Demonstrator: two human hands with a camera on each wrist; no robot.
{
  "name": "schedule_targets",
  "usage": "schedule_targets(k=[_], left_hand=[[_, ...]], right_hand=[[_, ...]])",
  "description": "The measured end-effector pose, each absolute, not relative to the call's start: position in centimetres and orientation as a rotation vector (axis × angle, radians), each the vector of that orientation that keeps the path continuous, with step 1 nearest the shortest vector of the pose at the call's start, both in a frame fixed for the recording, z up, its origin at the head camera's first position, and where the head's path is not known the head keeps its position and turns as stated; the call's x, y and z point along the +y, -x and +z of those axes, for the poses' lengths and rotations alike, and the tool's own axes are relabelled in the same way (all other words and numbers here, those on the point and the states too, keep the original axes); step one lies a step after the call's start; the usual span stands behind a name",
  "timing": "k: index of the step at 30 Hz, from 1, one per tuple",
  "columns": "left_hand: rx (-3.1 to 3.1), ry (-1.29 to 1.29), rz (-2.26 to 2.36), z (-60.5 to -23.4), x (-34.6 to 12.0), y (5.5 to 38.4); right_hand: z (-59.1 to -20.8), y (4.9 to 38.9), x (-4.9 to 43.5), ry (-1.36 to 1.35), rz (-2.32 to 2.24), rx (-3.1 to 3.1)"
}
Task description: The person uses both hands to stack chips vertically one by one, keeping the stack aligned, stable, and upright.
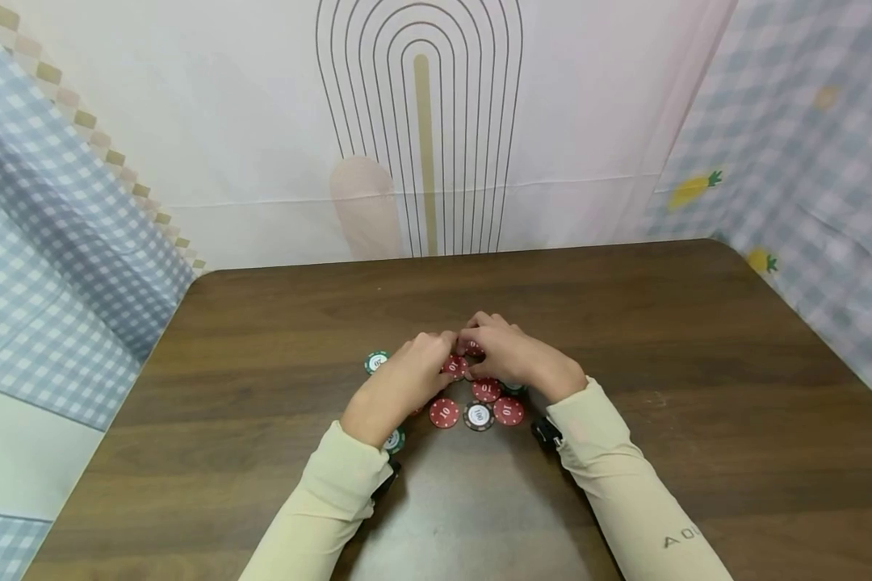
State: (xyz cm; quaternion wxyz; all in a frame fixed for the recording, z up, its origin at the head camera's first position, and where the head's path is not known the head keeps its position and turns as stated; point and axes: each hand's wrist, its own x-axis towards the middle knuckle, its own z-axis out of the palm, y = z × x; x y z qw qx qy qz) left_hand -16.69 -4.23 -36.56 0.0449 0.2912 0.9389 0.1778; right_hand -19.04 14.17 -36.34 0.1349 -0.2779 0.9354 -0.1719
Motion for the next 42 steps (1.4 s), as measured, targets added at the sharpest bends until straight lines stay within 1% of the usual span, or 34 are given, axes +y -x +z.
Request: schedule_targets(k=[7, 16, 22, 26, 42], left_hand=[[2.823, -0.787, 0.557, -36.3, -4.8, 16.7], [2.788, -0.861, 0.61, -36.3, -6.2, 16.9], [2.801, -0.805, 0.613, -34.6, -7.7, 17.4], [2.792, -0.803, 0.611, -33.7, -8.1, 17.7], [2.867, -0.734, 0.53, -32.7, -9.0, 17.4]], right_hand=[[-36.4, 18.9, 13.7, 0.805, -0.514, 2.703], [-36.8, 18.8, 13.3, 0.781, -0.493, 2.702], [-36.3, 19.0, 13.3, 0.804, -0.475, 2.711], [-36.2, 19.0, 13.7, 0.768, -0.489, 2.708], [-36.4, 18.9, 13.8, 0.771, -0.471, 2.721]])
